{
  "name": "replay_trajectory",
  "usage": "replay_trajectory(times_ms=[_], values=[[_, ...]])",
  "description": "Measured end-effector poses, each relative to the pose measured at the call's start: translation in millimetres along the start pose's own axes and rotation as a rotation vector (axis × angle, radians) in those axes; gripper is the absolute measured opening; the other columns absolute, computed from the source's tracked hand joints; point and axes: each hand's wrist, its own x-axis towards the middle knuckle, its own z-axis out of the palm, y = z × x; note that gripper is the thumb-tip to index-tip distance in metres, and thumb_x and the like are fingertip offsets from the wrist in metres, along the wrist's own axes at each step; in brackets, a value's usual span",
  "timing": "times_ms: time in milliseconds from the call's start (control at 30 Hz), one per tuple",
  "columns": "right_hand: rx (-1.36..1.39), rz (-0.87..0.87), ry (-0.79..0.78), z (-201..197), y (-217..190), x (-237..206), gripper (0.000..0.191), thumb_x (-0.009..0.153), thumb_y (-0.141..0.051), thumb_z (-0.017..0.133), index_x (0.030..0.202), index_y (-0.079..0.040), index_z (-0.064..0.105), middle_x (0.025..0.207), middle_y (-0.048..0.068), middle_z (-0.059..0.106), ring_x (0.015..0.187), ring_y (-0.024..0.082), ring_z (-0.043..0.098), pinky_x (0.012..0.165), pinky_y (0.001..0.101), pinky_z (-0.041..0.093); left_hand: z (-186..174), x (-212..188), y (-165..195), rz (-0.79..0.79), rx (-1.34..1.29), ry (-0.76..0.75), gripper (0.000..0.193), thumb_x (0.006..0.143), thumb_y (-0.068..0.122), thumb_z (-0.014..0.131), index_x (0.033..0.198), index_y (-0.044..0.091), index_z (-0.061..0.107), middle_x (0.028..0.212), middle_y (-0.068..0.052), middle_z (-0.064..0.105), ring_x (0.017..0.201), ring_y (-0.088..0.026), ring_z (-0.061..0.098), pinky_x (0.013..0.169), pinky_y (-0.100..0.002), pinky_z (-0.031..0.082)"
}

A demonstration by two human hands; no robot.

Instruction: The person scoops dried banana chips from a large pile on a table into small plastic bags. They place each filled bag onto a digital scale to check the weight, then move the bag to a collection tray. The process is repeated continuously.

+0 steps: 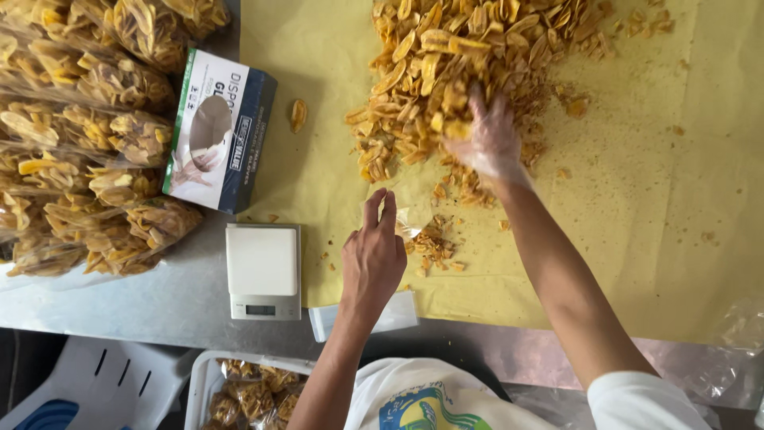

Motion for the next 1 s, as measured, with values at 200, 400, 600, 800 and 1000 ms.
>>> replay_trajectory(times_ms=[200,400,600,800,1000], values=[[0.284,0.196,-0.311,18,15,-42,0.087,0.086,-0.060,0.076,0.155,-0.024,0.038,0.132,0.020,0.051,0.107,0.033,0.061,0.078,0.0418,0.058,9,4,7,0.012,0.016,-0.025,0.066,0.077,0.001,0.063,0.141,-0.001,0.052,0.149,-0.011,0.050,0.070,-0.033,0.069,0.071,-0.045,0.056],[1.423,0.439,-0.019,40,38,-77,0.054,0.083,-0.027,0.081,0.131,-0.019,0.060,0.131,0.007,0.064,0.113,0.023,0.066,0.088,0.0420,0.060,26,7,10,0.063,-0.107,-0.088,0.069,0.076,0.003,0.063,0.144,-0.004,0.047,0.154,-0.014,0.045,0.069,-0.036,0.069,0.067,-0.046,0.056],[1.903,0.804,0.283,1,56,-139,0.076,0.077,-0.023,0.089,0.142,-0.017,0.050,0.140,0.012,0.055,0.126,0.030,0.058,0.105,0.0562,0.057,37,10,13,0.111,-0.247,-0.072,0.064,0.080,0.004,0.061,0.144,0.002,0.050,0.156,-0.010,0.047,0.077,-0.037,0.072,0.071,-0.046,0.058],[2.017,0.433,0.607,-33,-60,-167,0.091,0.078,-0.028,0.093,0.147,-0.024,0.033,0.144,0.013,0.044,0.128,0.035,0.051,0.100,0.0633,0.048,40,13,17,0.130,-0.267,-0.135,0.075,0.071,0.000,0.064,0.144,0.006,0.050,0.154,-0.008,0.048,0.087,-0.038,0.071,0.074,-0.045,0.058],[1.104,-0.088,0.484,-30,-83,-170,0.088,0.087,-0.046,0.080,0.159,-0.021,0.037,0.149,0.009,0.048,0.136,0.030,0.055,0.112,0.0522,0.054,28,17,-8,0.212,-0.412,-0.007,0.079,0.069,-0.004,0.063,0.147,0.006,0.049,0.153,-0.010,0.050,0.099,-0.035,0.070,0.081,-0.043,0.059]])
